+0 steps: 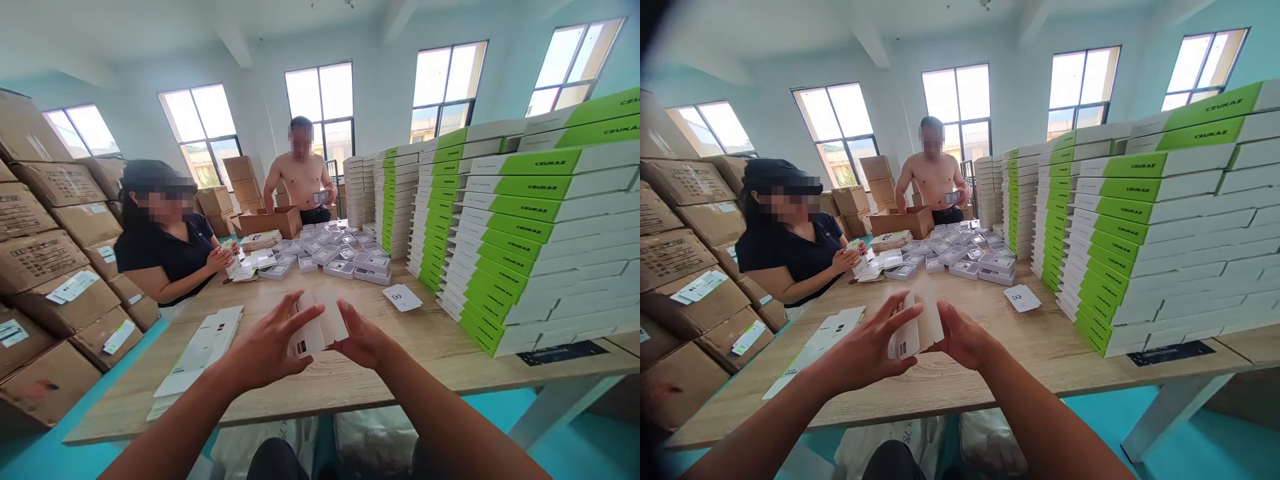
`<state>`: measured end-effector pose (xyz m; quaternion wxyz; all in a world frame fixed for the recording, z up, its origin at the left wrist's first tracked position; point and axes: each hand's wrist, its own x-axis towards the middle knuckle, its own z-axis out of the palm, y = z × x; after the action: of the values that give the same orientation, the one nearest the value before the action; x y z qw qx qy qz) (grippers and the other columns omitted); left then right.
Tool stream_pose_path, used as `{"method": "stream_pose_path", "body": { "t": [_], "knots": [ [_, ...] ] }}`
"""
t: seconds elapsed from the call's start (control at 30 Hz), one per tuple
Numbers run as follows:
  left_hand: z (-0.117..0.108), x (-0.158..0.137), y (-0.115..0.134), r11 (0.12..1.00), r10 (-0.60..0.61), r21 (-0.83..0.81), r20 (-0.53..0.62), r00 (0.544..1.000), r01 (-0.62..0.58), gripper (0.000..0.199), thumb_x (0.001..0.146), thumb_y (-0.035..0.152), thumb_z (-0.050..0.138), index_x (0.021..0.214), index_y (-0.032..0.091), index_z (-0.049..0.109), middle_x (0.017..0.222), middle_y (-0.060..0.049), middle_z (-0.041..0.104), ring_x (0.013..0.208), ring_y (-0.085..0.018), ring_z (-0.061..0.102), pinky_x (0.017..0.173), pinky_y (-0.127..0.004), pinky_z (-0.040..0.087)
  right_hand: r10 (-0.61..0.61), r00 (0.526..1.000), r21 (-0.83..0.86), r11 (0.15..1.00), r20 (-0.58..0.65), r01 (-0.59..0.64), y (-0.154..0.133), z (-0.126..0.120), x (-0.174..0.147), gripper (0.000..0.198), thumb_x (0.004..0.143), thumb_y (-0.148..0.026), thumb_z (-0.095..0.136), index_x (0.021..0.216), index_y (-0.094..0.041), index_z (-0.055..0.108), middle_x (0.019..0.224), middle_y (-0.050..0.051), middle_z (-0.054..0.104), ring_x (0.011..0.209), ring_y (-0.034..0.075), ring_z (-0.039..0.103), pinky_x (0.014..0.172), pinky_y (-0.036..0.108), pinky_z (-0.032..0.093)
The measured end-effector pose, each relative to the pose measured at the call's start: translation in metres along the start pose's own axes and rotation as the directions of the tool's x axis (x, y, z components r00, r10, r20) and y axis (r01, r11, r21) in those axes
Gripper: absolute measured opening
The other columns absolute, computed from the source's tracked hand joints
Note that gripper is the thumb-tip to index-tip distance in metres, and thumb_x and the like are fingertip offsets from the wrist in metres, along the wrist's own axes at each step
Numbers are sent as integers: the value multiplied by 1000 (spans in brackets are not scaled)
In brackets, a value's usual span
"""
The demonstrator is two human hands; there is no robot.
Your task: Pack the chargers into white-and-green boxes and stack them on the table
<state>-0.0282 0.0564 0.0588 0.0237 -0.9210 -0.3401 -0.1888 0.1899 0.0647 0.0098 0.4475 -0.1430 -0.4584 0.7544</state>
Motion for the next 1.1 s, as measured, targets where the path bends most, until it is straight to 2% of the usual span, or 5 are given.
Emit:
{"method": "stream_pose_path", "body": {
  "t": [0.2,0.5,0.63,0.83,1.1],
  "knots": [
    [2,-6,4,996,89,-24,-64,994,-91,84,76,18,80,142,35,32,157,-14,33,130,-32,57,102,-49,54,-24,998,-55,998,50,27,1,8,-6,68,77,-74,69,117,-19,67,103,9,73,97,25,67,85,38,53],
    [26,-8,21,986,75,160,-155,985,-50,72,76,6,76,133,30,39,149,-17,40,124,-36,58,98,-57,53,-120,969,-561,828,-215,-21,3,18,3,42,84,-59,66,76,-18,63,66,-1,58,60,13,47,59,26,36],
    [26,-17,21,1000,16,9,-228,974,-14,77,83,20,78,144,30,32,152,-17,44,134,-36,52,107,-58,47,-246,946,-765,644,-213,-5,-10,28,-5,36,87,-39,70,60,-19,57,58,-3,52,58,12,38,60,28,24],
    [12,-36,10,926,-71,-377,-195,978,-8,34,102,24,55,136,29,55,142,-9,60,133,-25,57,108,-41,50,-216,976,-1000,-9,29,27,-29,55,-22,43,103,-30,45,66,-18,64,58,-1,58,55,12,36,59,29,21],
    [9,-43,6,907,35,-392,-288,957,-151,30,99,18,61,126,30,63,135,-7,65,124,-19,64,101,-29,53,-140,989,-985,-172,40,15,-40,72,-28,47,104,-32,47,63,-16,64,53,-2,56,51,10,33,56,29,19]
  ]
}}
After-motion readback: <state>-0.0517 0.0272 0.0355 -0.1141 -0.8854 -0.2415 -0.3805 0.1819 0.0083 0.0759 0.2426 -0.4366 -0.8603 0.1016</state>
